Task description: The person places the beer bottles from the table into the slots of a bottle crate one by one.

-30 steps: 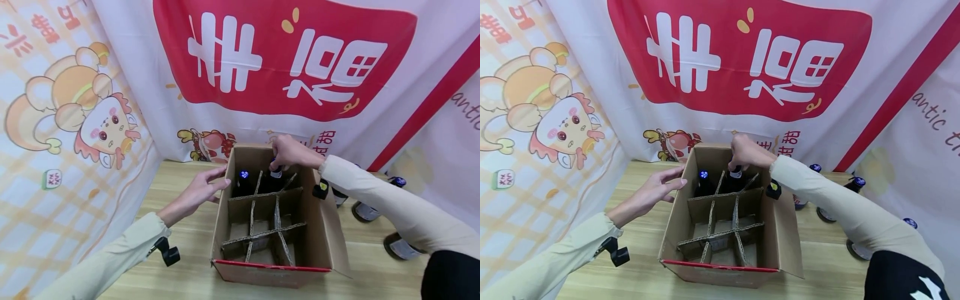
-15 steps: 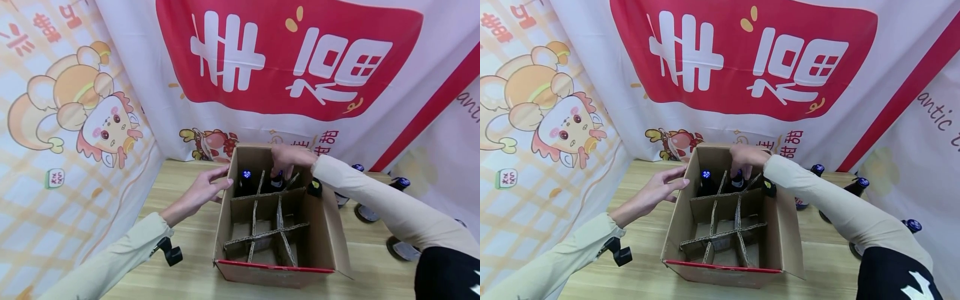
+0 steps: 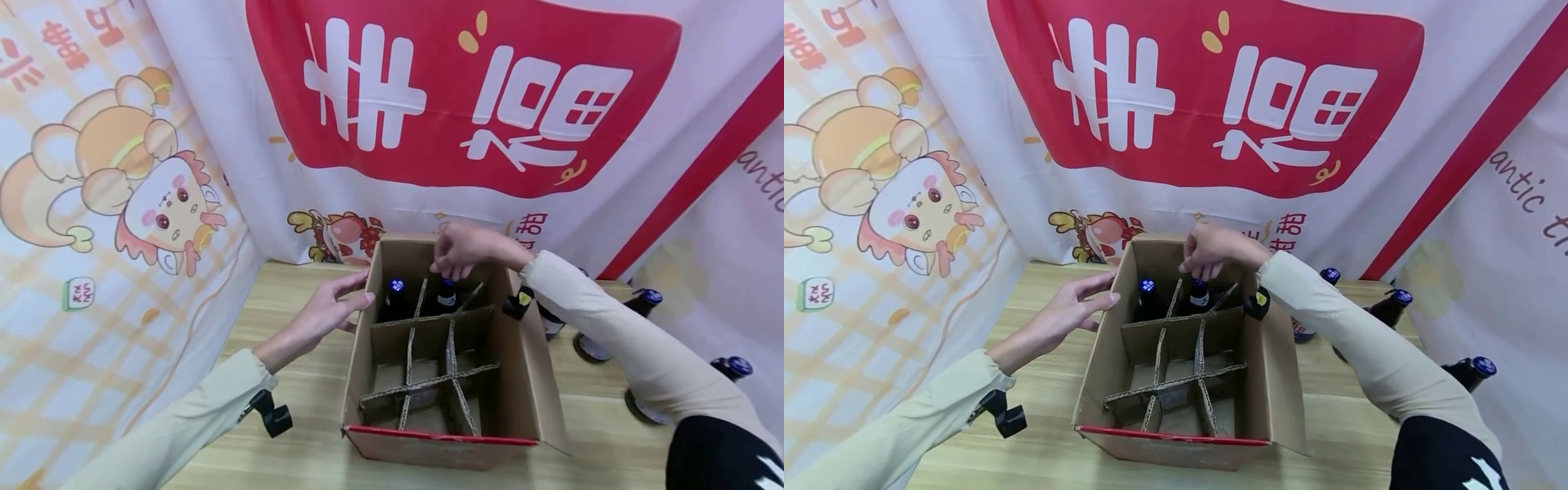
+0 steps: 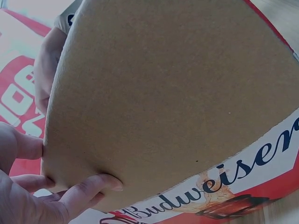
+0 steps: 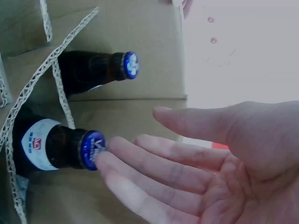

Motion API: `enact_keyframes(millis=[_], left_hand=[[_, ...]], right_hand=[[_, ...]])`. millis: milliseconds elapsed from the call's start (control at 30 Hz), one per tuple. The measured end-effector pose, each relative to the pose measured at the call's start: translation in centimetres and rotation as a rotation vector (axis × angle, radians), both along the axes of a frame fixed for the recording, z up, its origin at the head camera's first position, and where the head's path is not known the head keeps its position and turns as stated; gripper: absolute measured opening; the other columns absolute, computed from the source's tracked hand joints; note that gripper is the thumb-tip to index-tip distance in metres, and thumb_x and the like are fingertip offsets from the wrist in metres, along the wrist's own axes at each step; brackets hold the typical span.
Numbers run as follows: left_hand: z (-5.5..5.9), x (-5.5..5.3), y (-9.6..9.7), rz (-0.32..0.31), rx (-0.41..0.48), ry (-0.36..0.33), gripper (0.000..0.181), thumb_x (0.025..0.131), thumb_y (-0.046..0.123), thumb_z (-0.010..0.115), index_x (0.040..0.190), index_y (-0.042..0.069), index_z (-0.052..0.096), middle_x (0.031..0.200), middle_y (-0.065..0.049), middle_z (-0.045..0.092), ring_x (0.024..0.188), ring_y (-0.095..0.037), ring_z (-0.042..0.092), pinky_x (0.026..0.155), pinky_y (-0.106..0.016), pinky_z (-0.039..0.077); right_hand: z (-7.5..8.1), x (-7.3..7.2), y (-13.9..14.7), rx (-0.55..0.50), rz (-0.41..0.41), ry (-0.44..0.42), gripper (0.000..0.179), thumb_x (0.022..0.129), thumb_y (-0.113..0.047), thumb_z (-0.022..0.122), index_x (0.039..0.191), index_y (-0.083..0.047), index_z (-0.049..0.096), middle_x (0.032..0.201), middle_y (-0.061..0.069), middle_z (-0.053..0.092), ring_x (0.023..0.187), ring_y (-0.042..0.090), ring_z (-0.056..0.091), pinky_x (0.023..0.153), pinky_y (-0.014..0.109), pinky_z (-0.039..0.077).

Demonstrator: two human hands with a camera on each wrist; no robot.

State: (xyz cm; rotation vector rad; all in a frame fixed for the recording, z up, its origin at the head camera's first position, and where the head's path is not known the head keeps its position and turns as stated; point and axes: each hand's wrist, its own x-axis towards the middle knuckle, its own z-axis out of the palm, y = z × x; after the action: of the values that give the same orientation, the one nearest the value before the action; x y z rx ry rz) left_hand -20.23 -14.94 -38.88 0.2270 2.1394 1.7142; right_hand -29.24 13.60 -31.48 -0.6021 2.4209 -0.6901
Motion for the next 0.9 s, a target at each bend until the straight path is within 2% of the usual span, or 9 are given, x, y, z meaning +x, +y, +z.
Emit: enact_keyframes(millis=[167,267,367,533,600,667,800,900], left_hand=[[-0.1,0.0,0.0,0.000,-0.002,-0.006,0.066,0.104,0.019,0.063,0.163,0.010,0.034,0.171,-0.018,0.028,0.131,-0.045,0.059,0.083,-0.041,0.066],[-0.1,0.0,0.0,0.000,-0.005,-0.002,0.066,0.105,0.019,0.062,0.163,0.009,0.034,0.171,-0.019,0.028,0.131,-0.045,0.059,0.084,-0.041,0.066],[-0.2,-0.1,-0.1,-0.003,-0.001,-0.001,0.066,0.105,0.020,0.062,0.163,0.009,0.034,0.170,-0.019,0.028,0.132,-0.046,0.058,0.084,-0.041,0.066],[-0.2,-0.1,0.0,-0.008,0.005,-0.007,0.066,0.105,0.020,0.063,0.163,0.009,0.034,0.171,-0.019,0.028,0.133,-0.046,0.057,0.084,-0.041,0.066],[-0.2,-0.1,0.0,-0.008,-0.001,-0.006,0.067,0.104,0.020,0.063,0.163,0.010,0.034,0.171,-0.019,0.028,0.133,-0.046,0.057,0.085,-0.041,0.066],[-0.2,-0.1,-0.1,-0.007,-0.012,-0.002,0.067,0.104,0.021,0.063,0.164,0.010,0.034,0.171,-0.019,0.026,0.134,-0.046,0.056,0.086,-0.042,0.065],[-0.2,-0.1,-0.1,-0.002,-0.030,0.005,0.067,0.105,0.023,0.063,0.164,0.011,0.034,0.171,-0.019,0.025,0.135,-0.046,0.055,0.087,-0.042,0.065],[-0.3,-0.1,-0.1,0.001,-0.034,0.006,0.067,0.105,0.023,0.063,0.164,0.011,0.034,0.171,-0.019,0.025,0.136,-0.046,0.055,0.087,-0.042,0.065]], right_hand=[[1.2,1.2,0.6,-0.097,-0.018,-0.004,0.021,0.102,-0.019,0.070,0.105,0.002,0.073,0.096,0.019,0.077,0.085,0.029,0.077,0.078,0.037,0.067],[1.8,1.7,1.4,-0.196,-0.048,-0.014,0.022,0.101,-0.017,0.070,0.109,0.003,0.074,0.095,0.018,0.078,0.083,0.026,0.078,0.079,0.037,0.067],[1.7,2.0,2.6,-0.296,-0.093,0.012,0.022,0.101,-0.014,0.071,0.111,0.005,0.074,0.095,0.019,0.078,0.081,0.025,0.078,0.078,0.036,0.067],[1.0,2.7,5.3,-0.409,-0.193,0.140,0.023,0.102,-0.014,0.069,0.113,0.006,0.073,0.101,0.021,0.078,0.083,0.024,0.078,0.079,0.034,0.067],[0.7,3.1,6.4,-0.436,-0.249,0.212,0.023,0.102,-0.016,0.069,0.114,0.003,0.073,0.102,0.020,0.078,0.084,0.026,0.078,0.079,0.033,0.067],[0.3,3.6,7.4,-0.460,-0.306,0.293,0.023,0.102,-0.019,0.069,0.115,0.000,0.074,0.101,0.018,0.078,0.084,0.027,0.077,0.074,0.029,0.066],[-0.6,4.4,9.3,-0.478,-0.371,0.448,0.025,0.103,-0.021,0.068,0.118,-0.002,0.074,0.103,0.018,0.078,0.083,0.017,0.076,0.071,0.020,0.062],[-1.3,4.9,10.5,-0.499,-0.437,0.507,0.028,0.104,-0.024,0.067,0.122,-0.004,0.073,0.109,0.018,0.077,0.088,0.010,0.075,0.077,0.018,0.062]])
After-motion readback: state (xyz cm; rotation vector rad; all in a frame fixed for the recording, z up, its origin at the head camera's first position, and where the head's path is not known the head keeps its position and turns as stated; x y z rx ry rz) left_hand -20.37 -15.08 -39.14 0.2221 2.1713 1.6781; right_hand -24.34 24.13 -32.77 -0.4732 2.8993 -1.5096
